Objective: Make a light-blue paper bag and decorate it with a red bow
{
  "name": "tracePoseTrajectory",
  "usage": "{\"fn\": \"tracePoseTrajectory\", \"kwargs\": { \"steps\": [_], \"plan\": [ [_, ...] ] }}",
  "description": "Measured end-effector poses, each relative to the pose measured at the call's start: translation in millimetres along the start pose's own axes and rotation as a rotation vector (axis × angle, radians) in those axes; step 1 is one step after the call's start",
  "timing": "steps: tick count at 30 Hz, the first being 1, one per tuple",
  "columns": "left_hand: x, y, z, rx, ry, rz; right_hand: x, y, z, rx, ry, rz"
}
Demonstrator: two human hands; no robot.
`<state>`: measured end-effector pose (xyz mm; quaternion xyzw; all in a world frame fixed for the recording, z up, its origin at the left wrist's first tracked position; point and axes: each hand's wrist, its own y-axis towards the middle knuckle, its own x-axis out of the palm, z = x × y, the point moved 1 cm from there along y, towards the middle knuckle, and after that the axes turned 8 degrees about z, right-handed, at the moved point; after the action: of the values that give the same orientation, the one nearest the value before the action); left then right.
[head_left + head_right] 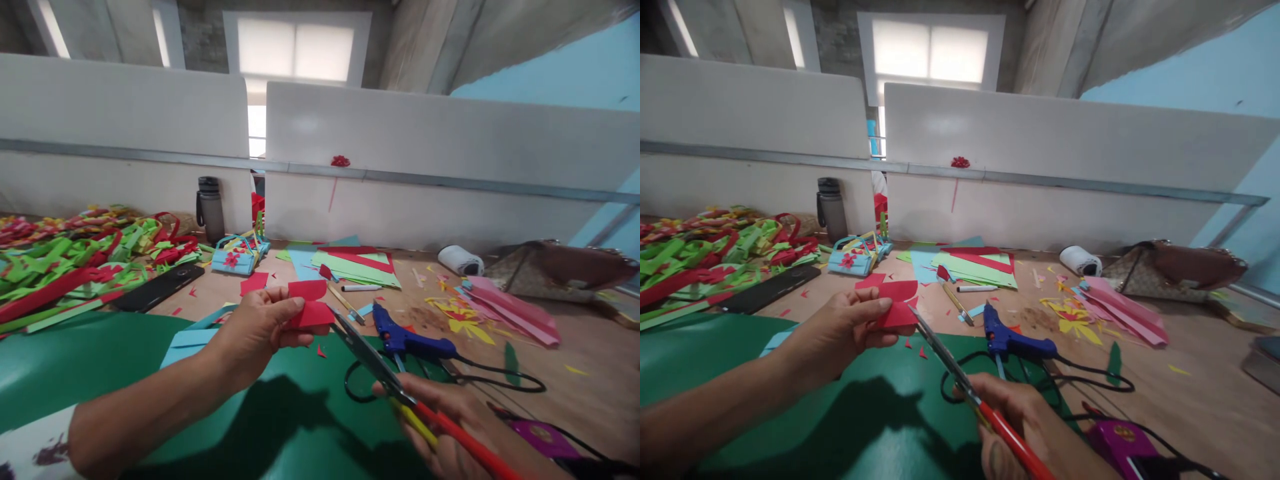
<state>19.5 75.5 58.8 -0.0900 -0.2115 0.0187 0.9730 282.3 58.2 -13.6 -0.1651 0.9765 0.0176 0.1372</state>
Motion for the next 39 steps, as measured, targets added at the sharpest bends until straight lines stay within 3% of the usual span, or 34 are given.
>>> {"fn": "tracePoseTrajectory", "kwargs": {
  "steps": [8,19,27,39],
  "plan": [
    [-1.3,3.3,-3.9,0.074,0.012,0.009,3.5,-2.0,-12.8,-0.02,-0.022,-0.015],
    [-1.1,2.1,-4.7,0.085,0.02,0.02,8.8,-0.7,-5.1,-0.066,-0.117,0.008],
    [0.6,-2.0,-2.4,0.057,0.021,-0.003,4.9,1.5,-17.3,-0.174,-0.295,-0.039],
    [2.2,-7.2,-2.9,0.072,0.019,0.008,-4.7,0.0,-13.3,-0.282,-0.466,-0.015]
  ]
}}
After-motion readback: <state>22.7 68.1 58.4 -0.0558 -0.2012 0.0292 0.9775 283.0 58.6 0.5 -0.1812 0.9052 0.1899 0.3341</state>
